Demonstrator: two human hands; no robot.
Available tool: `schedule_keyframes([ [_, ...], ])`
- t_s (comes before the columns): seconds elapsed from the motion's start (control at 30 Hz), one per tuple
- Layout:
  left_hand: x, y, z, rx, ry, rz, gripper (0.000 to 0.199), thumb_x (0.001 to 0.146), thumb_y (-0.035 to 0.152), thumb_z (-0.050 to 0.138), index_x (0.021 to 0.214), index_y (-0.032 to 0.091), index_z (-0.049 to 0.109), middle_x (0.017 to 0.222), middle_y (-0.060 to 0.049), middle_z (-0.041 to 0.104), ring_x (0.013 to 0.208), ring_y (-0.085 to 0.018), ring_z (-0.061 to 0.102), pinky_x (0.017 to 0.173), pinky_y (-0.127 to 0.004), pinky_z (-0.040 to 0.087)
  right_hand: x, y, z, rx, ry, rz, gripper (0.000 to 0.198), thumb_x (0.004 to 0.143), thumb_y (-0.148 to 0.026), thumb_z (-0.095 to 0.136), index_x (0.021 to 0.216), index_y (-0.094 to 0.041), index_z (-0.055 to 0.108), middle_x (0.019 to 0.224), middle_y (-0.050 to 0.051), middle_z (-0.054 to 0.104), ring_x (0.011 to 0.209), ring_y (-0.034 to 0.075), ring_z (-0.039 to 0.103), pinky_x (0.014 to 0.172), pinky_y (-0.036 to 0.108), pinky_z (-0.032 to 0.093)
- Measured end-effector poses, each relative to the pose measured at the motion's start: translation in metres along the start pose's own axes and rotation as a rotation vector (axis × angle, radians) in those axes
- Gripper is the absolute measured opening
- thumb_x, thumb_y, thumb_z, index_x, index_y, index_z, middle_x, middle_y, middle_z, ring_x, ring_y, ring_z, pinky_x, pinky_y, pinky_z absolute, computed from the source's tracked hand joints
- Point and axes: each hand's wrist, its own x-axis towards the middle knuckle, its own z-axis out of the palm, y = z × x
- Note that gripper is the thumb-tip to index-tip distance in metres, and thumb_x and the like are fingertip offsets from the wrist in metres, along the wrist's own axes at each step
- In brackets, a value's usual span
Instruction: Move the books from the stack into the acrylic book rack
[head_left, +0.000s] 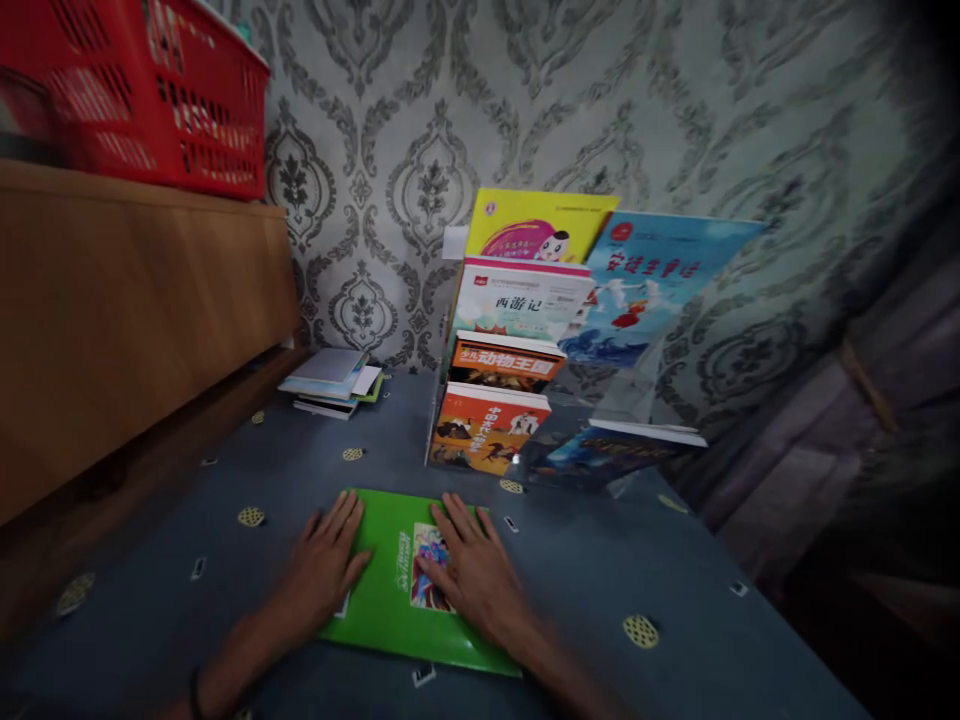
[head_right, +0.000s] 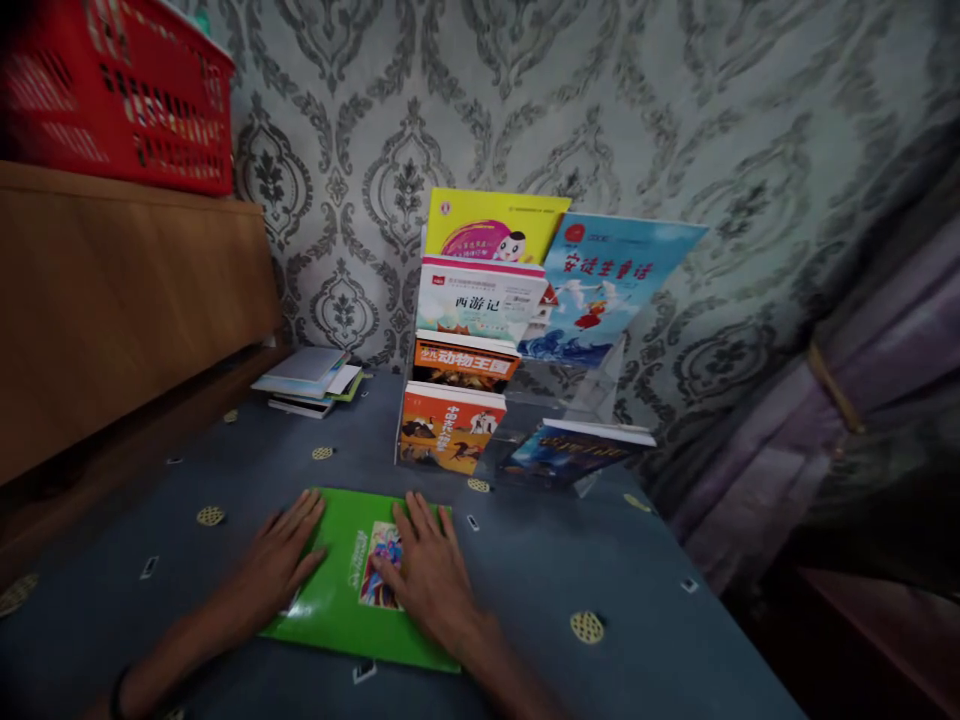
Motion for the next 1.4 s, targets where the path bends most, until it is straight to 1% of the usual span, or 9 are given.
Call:
schedule_keyframes([
  [0.17, -0.004, 0.005, -0.006, 0.041, 0.061, 0.011, 0.056, 0.104, 0.042, 0.033, 0.151, 0.013, 0.045, 0.158, -0.017, 0.043, 0.147, -0.03, 0.041, 0.114, -0.053, 0.041, 0.0, -0.001, 0.0, -0.038, 0.024, -0.009, 0.068, 0.1, -0.053, 0.048, 0.153, -0.011, 0.043, 0.163, 0.018, 0.032, 0.153, 0.032, 0.027, 0.125, 0.057, 0.021],
  [0.27, -0.018, 0.021, -0.007, 0.08, 0.083, 0.091, 0.054, 0.104, 0.044, 0.035, 0.147, 0.014, 0.05, 0.154, -0.018, 0.049, 0.143, -0.03, 0.047, 0.117, -0.054, 0.037, -0.001, -0.001, 0.0, -0.046, 0.033, -0.012, 0.066, 0.1, -0.052, 0.048, 0.152, -0.011, 0.045, 0.162, 0.018, 0.036, 0.152, 0.032, 0.03, 0.125, 0.056, 0.02],
  [0.47, -0.044, 0.059, -0.005, 0.047, 0.115, 0.302, 0.091, 0.087, 0.072, 0.056, 0.158, 0.019, 0.032, 0.161, -0.018, 0.039, 0.148, -0.035, 0.038, 0.117, -0.056, 0.037, -0.001, 0.005, 0.003, -0.065, 0.114, -0.073, 0.063, 0.099, -0.054, 0.051, 0.148, -0.014, 0.05, 0.155, 0.018, 0.047, 0.145, 0.031, 0.04, 0.122, 0.054, 0.026],
  [0.7, -0.035, 0.063, -0.018, 0.117, 0.11, 0.387, 0.077, 0.096, 0.063, 0.05, 0.156, 0.018, 0.032, 0.158, -0.017, 0.045, 0.146, -0.032, 0.043, 0.117, -0.052, 0.038, -0.008, 0.008, 0.003, -0.124, 0.212, -0.126, 0.057, 0.099, -0.058, 0.048, 0.137, -0.017, 0.06, 0.129, 0.017, 0.061, 0.121, 0.031, 0.054, 0.104, 0.047, 0.042],
  [0.97, -0.051, 0.064, -0.028, 0.091, 0.013, 0.486, 0.063, 0.1, 0.054, 0.047, 0.152, 0.018, 0.041, 0.15, -0.018, 0.053, 0.143, -0.035, 0.046, 0.117, -0.05, 0.038, -0.036, 0.013, -0.004, -0.106, 0.137, -0.075, 0.054, 0.099, -0.052, 0.051, 0.138, -0.016, 0.061, 0.126, 0.016, 0.062, 0.117, 0.032, 0.055, 0.105, 0.051, 0.04],
  [1.1, -0.057, 0.064, -0.039, 0.024, 0.093, 0.542, 0.047, 0.103, 0.046, 0.045, 0.139, 0.017, 0.053, 0.134, -0.016, 0.066, 0.133, -0.031, 0.057, 0.111, -0.046, 0.045, -0.047, 0.026, -0.01, 0.153, 0.097, -0.095, 0.055, 0.101, -0.057, 0.042, 0.128, -0.018, 0.069, 0.116, 0.013, 0.067, 0.11, 0.028, 0.06, 0.103, 0.044, 0.044],
  [1.23, -0.054, 0.065, -0.059, -0.096, 0.175, 0.479, 0.036, 0.107, 0.042, 0.036, 0.11, 0.018, 0.062, 0.101, -0.008, 0.074, 0.099, -0.021, 0.071, 0.083, -0.031, 0.055, -0.061, 0.041, -0.021, 0.593, 0.047, -0.078, 0.076, 0.098, -0.071, 0.025, 0.099, -0.018, 0.08, 0.112, 0.012, 0.072, 0.106, 0.027, 0.065, 0.102, 0.044, 0.047],
  [1.33, -0.047, 0.066, -0.077, -0.232, 0.236, 0.361, 0.041, 0.108, 0.041, 0.029, 0.09, 0.02, 0.059, 0.077, -0.002, 0.067, 0.068, -0.014, 0.065, 0.062, -0.024, 0.046, -0.072, 0.047, -0.024, 0.863, 0.1, 0.01, 0.08, 0.094, -0.078, 0.025, 0.092, -0.02, 0.08, 0.116, 0.012, 0.073, 0.108, 0.03, 0.066, 0.106, 0.048, 0.045],
  [1.4, -0.041, 0.067, -0.09, -0.353, 0.283, 0.298, 0.042, 0.108, 0.041, 0.029, 0.082, 0.02, 0.055, 0.066, 0.002, 0.059, 0.057, -0.011, 0.055, 0.056, -0.023, 0.038, -0.076, 0.048, -0.023, 1.073, 0.172, 0.009, 0.075, 0.087, -0.083, 0.039, 0.094, -0.02, 0.078, 0.114, 0.013, 0.073, 0.105, 0.031, 0.068, 0.1, 0.048, 0.051],
])
